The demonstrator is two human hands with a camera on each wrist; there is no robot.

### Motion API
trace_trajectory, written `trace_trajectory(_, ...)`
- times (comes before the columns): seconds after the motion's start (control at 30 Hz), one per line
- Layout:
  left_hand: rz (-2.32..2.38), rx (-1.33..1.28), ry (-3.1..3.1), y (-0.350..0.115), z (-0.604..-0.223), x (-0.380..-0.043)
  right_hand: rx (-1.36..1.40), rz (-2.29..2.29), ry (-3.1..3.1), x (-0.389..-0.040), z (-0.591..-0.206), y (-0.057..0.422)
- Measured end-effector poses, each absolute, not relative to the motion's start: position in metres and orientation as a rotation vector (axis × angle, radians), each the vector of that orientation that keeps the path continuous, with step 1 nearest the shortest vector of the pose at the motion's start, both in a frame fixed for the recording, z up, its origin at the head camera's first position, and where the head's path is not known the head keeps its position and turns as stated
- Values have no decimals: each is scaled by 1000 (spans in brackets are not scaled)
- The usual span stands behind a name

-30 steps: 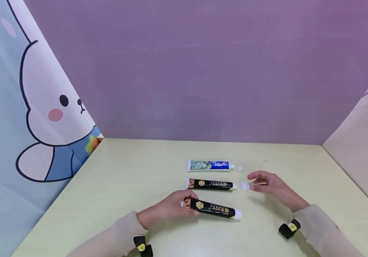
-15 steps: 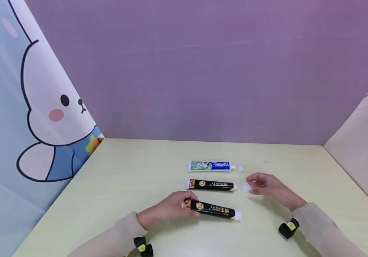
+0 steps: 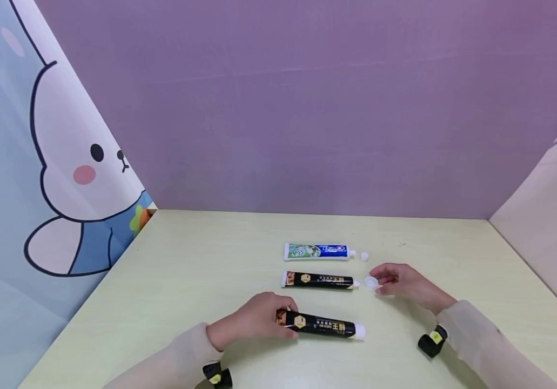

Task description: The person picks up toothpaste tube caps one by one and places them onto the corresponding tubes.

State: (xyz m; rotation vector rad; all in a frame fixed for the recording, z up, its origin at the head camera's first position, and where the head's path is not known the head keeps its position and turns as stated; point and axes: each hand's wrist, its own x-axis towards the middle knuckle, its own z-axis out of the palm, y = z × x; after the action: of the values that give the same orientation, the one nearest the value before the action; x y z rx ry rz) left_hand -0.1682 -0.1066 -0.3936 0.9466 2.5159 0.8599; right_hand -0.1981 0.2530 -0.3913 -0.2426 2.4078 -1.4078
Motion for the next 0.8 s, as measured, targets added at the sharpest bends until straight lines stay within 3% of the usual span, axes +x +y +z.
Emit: trace_trajectory(0.8,633,1024,2621,-100,-395,-169,-310,-1366,2419,-210,-397,251)
